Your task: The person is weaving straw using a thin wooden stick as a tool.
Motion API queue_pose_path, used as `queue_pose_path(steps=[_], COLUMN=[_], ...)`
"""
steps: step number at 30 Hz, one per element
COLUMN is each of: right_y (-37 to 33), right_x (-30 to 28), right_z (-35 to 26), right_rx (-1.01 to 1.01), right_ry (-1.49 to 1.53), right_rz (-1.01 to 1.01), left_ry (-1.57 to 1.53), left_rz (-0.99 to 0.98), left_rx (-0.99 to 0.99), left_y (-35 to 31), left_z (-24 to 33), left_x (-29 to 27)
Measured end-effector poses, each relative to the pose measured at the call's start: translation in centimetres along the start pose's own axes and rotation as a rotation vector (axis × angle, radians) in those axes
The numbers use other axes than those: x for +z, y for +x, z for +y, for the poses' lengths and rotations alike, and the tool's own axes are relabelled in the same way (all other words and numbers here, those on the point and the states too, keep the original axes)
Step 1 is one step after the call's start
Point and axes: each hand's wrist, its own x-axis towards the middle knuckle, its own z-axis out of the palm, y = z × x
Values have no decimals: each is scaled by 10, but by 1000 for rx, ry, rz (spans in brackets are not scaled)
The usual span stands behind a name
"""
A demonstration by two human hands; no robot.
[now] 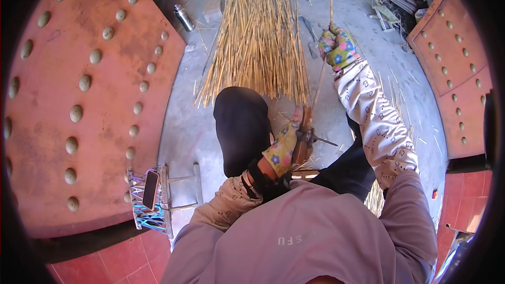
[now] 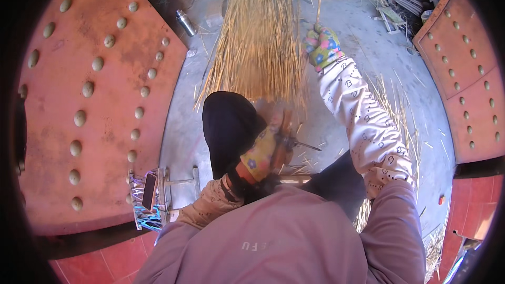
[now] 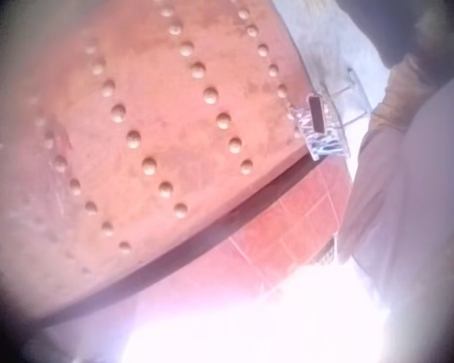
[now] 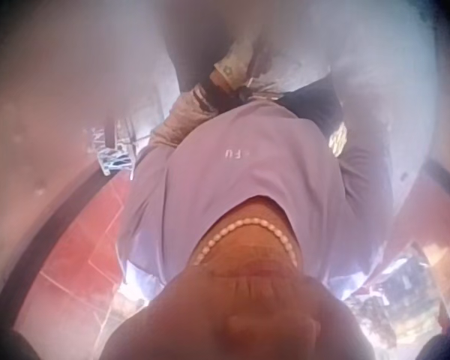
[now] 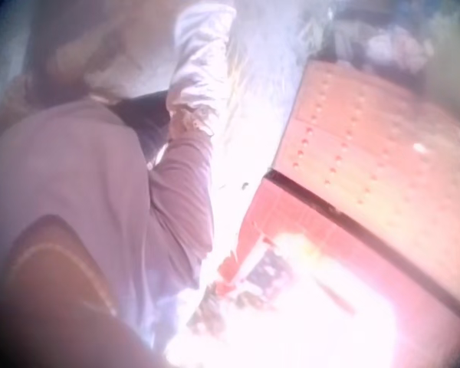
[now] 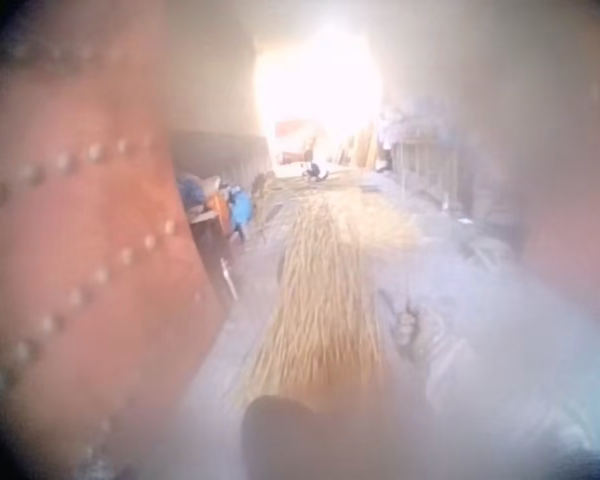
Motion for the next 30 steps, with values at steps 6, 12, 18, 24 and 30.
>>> queue_pose_path(steps=[6,12,18,24,30], right_y=[26,-44,-6,-26,-22], right_x=[-46,-48,-54,-55,-102], right_z=[11,63,4,32,-3], right_rx=[-37,31,229,-215,-80], right_ry=[76,-181,76,-158,-347], right_rz=[-138,9,-171,-481,-297], left_ry=[47,50,144,67,23], left_rz=[-47,15,64,-28,107], left_rx=[43,122,224,291,396], left_y=[-3,22,22,47,61], left_z=[-2,-1,-6,14,57], left_x=[13,8,33,34,58])
